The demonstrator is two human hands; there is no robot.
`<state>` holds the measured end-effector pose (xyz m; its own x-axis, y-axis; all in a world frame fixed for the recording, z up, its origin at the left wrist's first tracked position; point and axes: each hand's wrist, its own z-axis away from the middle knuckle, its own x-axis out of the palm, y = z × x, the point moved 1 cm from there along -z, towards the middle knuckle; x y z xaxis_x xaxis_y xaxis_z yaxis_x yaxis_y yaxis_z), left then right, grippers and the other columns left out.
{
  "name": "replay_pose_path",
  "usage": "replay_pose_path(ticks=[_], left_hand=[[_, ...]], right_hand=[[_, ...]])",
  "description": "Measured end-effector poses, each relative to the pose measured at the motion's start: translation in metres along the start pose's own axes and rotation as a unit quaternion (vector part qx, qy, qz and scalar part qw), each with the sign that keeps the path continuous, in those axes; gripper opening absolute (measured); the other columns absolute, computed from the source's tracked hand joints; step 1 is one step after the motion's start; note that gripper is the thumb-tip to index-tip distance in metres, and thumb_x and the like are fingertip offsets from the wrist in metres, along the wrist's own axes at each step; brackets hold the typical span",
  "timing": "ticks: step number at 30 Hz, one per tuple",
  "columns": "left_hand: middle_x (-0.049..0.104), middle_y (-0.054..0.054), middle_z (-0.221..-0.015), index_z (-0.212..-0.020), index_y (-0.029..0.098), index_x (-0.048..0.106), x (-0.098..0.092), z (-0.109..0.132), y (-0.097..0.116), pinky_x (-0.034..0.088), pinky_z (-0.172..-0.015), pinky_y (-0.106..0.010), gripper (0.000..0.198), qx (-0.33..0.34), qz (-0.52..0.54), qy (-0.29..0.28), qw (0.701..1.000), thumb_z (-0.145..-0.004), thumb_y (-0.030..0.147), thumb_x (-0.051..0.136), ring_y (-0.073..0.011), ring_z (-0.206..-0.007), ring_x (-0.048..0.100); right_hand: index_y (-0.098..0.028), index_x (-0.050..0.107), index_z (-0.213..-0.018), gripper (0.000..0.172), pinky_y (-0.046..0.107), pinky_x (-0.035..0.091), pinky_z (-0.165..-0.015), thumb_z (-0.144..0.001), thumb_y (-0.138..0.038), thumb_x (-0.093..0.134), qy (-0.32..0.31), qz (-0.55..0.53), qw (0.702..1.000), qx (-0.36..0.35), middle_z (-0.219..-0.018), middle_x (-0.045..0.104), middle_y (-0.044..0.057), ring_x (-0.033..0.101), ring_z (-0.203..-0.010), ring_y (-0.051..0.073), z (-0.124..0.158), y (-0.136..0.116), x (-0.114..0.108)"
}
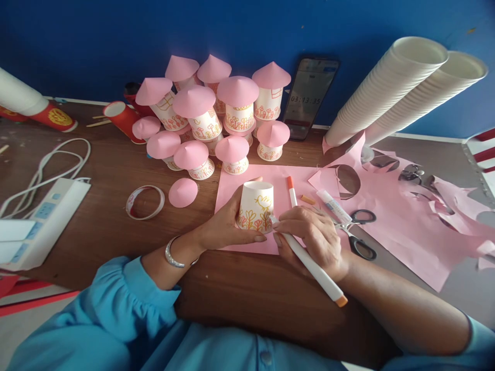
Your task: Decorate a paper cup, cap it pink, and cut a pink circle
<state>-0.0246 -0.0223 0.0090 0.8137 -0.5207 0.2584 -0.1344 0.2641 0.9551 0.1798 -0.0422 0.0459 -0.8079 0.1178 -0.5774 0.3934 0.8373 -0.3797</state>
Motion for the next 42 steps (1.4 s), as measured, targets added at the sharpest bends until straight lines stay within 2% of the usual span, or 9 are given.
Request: replay_pose_path(ticks=[7,13,26,35,42], left_hand=[[0.061,-0.006,-0.120,-0.157,0.034,0.031,0.0014,-0.0001,0.0006,0.057,-0.088,-0.038,0.106,0.006,-0.016,0.005,1.000,-0.070,0.028,0.091,-0.0256,-0.110,0.062],[0.060,-0.004,-0.117,-0.159,0.036,0.028,0.0014,-0.0003,0.0014,0.057,-0.086,-0.035,0.107,0.011,-0.021,-0.003,1.000,-0.073,0.026,0.090,-0.0221,-0.107,0.062],[0.060,-0.004,-0.116,-0.158,0.035,0.028,0.0018,0.0000,0.0001,0.056,-0.086,-0.033,0.107,0.018,-0.016,-0.010,1.000,-0.073,0.024,0.090,-0.0215,-0.107,0.062],[0.059,-0.004,-0.118,-0.159,0.038,0.027,0.0006,0.0002,0.0007,0.057,-0.087,-0.037,0.107,0.012,-0.031,-0.003,0.999,-0.073,0.027,0.090,-0.0227,-0.108,0.061],[0.056,-0.003,-0.117,-0.159,0.040,0.026,0.0009,-0.0004,-0.0006,0.057,-0.085,-0.035,0.109,0.014,-0.022,-0.015,1.000,-0.072,0.027,0.090,-0.0212,-0.104,0.060]], right_hand=[[-0.020,0.058,-0.108,0.027,0.029,0.057,-0.056,-0.087,-0.003,0.061,0.005,-0.002,1.000,-0.005,-0.079,0.069,0.003,0.067,-0.065,0.017,-0.0001,-0.0002,0.0015],[-0.019,0.058,-0.106,0.024,0.030,0.056,-0.055,-0.088,-0.003,0.060,0.013,-0.011,1.000,-0.006,-0.079,0.069,0.004,0.068,-0.065,0.017,-0.0002,0.0003,0.0026],[-0.018,0.058,-0.101,0.019,0.030,0.056,-0.057,-0.089,-0.004,0.062,-0.001,-0.001,1.000,-0.002,-0.077,0.069,0.005,0.068,-0.065,0.018,0.0006,0.0004,0.0039],[-0.017,0.057,-0.104,0.020,0.029,0.057,-0.058,-0.089,-0.004,0.060,0.006,0.008,1.000,-0.011,-0.078,0.069,0.005,0.067,-0.066,0.017,-0.0006,-0.0010,0.0008],[-0.018,0.057,-0.107,0.021,0.029,0.058,-0.057,-0.091,-0.005,0.061,0.017,0.001,1.000,-0.007,-0.078,0.067,0.005,0.067,-0.067,0.017,-0.0017,-0.0002,-0.0003]])
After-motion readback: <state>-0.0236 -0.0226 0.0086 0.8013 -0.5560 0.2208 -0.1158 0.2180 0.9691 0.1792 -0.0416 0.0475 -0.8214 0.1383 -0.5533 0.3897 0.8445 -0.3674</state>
